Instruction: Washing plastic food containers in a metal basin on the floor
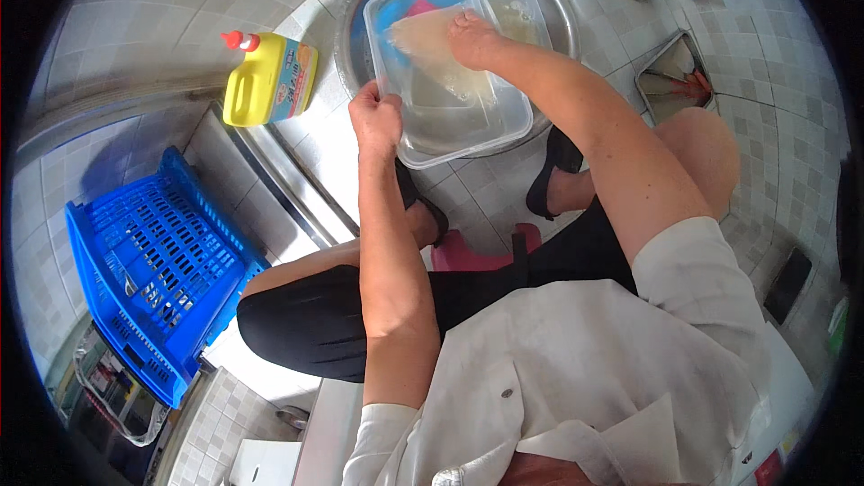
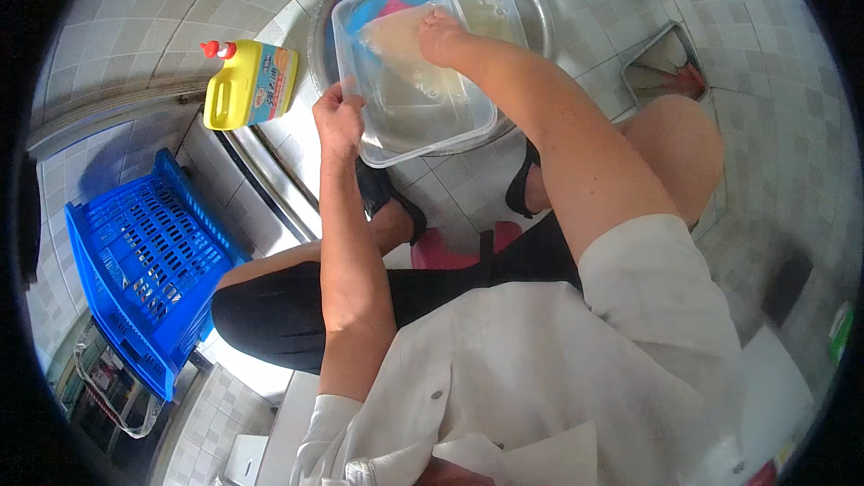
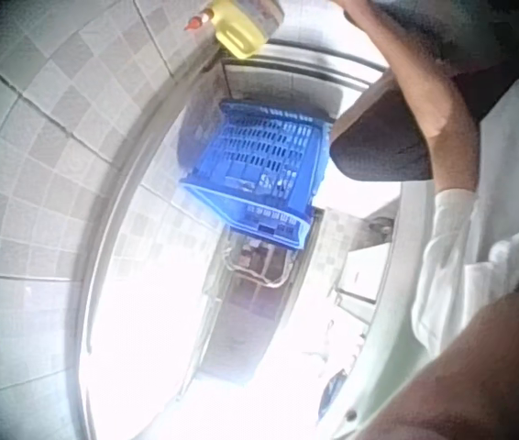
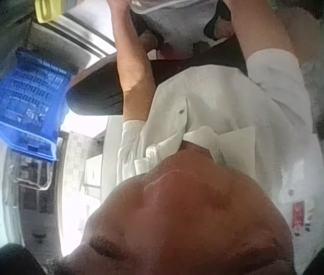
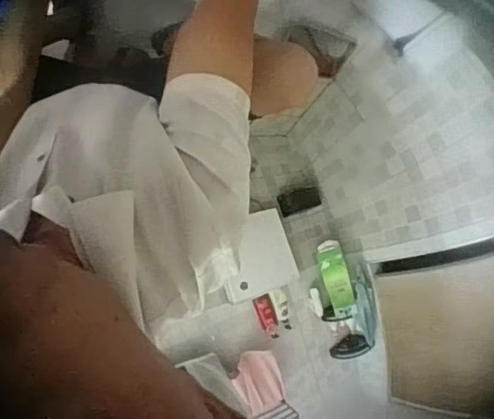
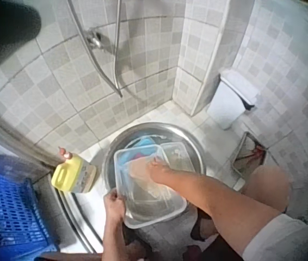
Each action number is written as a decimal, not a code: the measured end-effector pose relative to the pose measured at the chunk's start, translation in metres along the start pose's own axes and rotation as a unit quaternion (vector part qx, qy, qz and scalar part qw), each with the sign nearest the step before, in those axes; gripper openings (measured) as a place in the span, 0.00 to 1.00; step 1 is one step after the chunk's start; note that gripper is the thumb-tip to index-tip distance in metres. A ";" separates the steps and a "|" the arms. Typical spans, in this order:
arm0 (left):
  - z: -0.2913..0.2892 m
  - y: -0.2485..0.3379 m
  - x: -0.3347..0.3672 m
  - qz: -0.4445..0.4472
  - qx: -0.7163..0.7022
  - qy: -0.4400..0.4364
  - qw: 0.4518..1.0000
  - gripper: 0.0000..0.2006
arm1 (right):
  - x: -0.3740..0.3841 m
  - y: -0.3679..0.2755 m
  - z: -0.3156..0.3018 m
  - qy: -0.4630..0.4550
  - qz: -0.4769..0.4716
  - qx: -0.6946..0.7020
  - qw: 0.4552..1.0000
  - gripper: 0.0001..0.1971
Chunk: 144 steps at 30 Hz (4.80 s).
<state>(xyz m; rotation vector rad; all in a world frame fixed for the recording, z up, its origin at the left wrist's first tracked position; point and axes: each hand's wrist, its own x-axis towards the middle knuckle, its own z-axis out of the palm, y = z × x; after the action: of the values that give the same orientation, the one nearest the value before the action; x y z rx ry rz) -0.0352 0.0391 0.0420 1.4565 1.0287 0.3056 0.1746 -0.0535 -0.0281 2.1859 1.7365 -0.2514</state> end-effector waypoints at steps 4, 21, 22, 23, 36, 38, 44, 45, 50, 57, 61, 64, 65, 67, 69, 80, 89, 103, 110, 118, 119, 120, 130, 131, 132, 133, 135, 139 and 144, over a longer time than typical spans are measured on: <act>-0.003 -0.006 0.001 -0.011 -0.013 0.008 1.000 0.15 | -0.018 -0.025 -0.048 -0.148 -0.003 0.021 0.989 0.16; 0.007 0.003 -0.005 -0.027 0.003 0.031 0.999 0.14 | -0.071 -0.074 -0.051 -0.294 -0.072 0.216 0.928 0.11; 0.008 0.003 -0.005 -0.025 0.004 0.026 0.999 0.14 | -0.065 -0.070 -0.047 -0.185 -0.006 0.284 0.941 0.10; 0.010 0.003 -0.005 -0.027 -0.012 0.021 0.999 0.14 | -0.061 -0.064 -0.043 -0.073 0.060 0.346 0.934 0.10; 0.010 -0.008 0.005 0.005 -0.024 0.020 0.999 0.14 | -0.039 -0.107 -0.043 -0.176 -0.035 0.341 0.923 0.10; 0.013 -0.009 0.006 0.003 -0.028 0.012 1.000 0.14 | -0.019 -0.107 -0.030 0.006 -0.039 0.430 0.902 0.10; 0.004 -0.014 -0.002 -0.039 -0.086 0.009 0.996 0.17 | 0.028 -0.060 -0.025 0.067 0.219 0.448 0.864 0.11; 0.001 -0.015 -0.004 -0.058 -0.093 0.016 0.994 0.17 | 0.035 -0.051 -0.030 0.037 0.287 0.459 0.840 0.11; 0.008 -0.009 -0.002 -0.057 -0.116 0.025 0.991 0.19 | 0.075 -0.045 -0.027 0.034 0.380 0.455 0.805 0.11; 0.007 -0.016 -0.003 -0.092 -0.196 -0.006 0.976 0.18 | 0.077 -0.084 -0.030 0.095 0.201 0.552 0.803 0.11; -0.004 -0.030 -0.004 -0.082 -0.238 0.038 0.967 0.18 | 0.030 -0.104 -0.049 -0.074 0.088 0.495 0.861 0.08; 0.012 -0.008 -0.012 -0.114 -0.234 0.016 0.965 0.18 | 0.000 -0.097 -0.033 -0.054 0.050 0.483 0.872 0.10; 0.009 -0.010 -0.014 -0.108 -0.234 0.016 0.966 0.18 | -0.008 -0.099 -0.043 -0.139 0.038 0.498 0.855 0.09; 0.009 -0.011 -0.014 -0.091 -0.243 0.018 0.966 0.16 | -0.026 -0.102 -0.054 -0.215 0.032 0.506 0.835 0.09; 0.012 -0.007 -0.017 -0.078 -0.230 0.006 0.970 0.16 | -0.042 -0.102 -0.056 -0.238 -0.014 0.458 0.857 0.08; 0.017 0.011 -0.022 0.137 -0.146 0.023 0.980 0.18 | -0.116 -0.009 -0.101 0.170 0.060 0.480 0.859 0.14; 0.035 0.049 -0.041 0.221 -0.177 0.064 0.957 0.14 | -0.172 0.032 -0.136 0.203 0.261 0.288 0.899 0.29; 0.119 0.088 -0.075 0.059 -0.272 -0.022 0.960 0.10 | -0.226 0.145 -0.154 0.122 0.243 0.246 0.930 0.12; 0.138 0.123 -0.099 0.024 -0.279 -0.224 0.933 0.19 | -0.296 0.186 -0.142 0.207 0.284 0.304 0.885 0.10; 0.131 0.090 -0.080 -0.054 -0.177 -0.208 0.960 0.19 | -0.416 0.181 -0.059 0.252 0.413 0.307 0.820 0.12; 0.130 0.085 -0.077 -0.060 -0.171 -0.208 0.961 0.19 | -0.433 0.176 -0.048 0.260 0.430 0.300 0.811 0.12; 0.130 0.080 -0.074 -0.072 -0.176 -0.200 0.961 0.17 | -0.452 0.171 -0.038 0.233 0.453 0.308 0.803 0.12; 0.122 0.037 -0.047 -0.100 -0.140 -0.250 0.953 0.16 | -0.642 0.052 0.060 0.052 0.598 0.302 0.741 0.08; 0.120 0.030 -0.044 -0.102 -0.137 -0.251 0.953 0.16 | -0.656 0.037 0.066 0.054 0.602 0.298 0.739 0.08; 0.119 0.024 -0.042 -0.112 -0.146 -0.251 0.950 0.16 | -0.668 0.025 0.071 0.052 0.602 0.299 0.738 0.08; 0.121 0.021 -0.043 -0.123 -0.155 -0.252 0.947 0.16 | -0.679 0.014 0.073 0.016 0.614 0.280 0.738 0.08; 0.123 0.016 -0.046 -0.127 -0.140 -0.247 0.950 0.16 | -0.692 0.002 0.079 -0.022 0.625 0.261 0.736 0.08; 0.122 0.022 -0.056 -0.114 -0.099 -0.227 0.962 0.17 | -0.679 -0.009 0.064 -0.146 0.647 0.207 0.719 0.09; 0.124 0.016 -0.052 -0.111 -0.076 -0.229 0.964 0.17 | -0.651 -0.001 0.071 -0.234 0.614 0.119 0.744 0.08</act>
<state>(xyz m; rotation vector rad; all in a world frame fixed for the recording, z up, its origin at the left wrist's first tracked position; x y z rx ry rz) 0.0315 -0.0783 0.0515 1.1850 0.7613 -0.1115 0.0231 -0.6706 0.1284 2.6036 -0.1863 -0.5908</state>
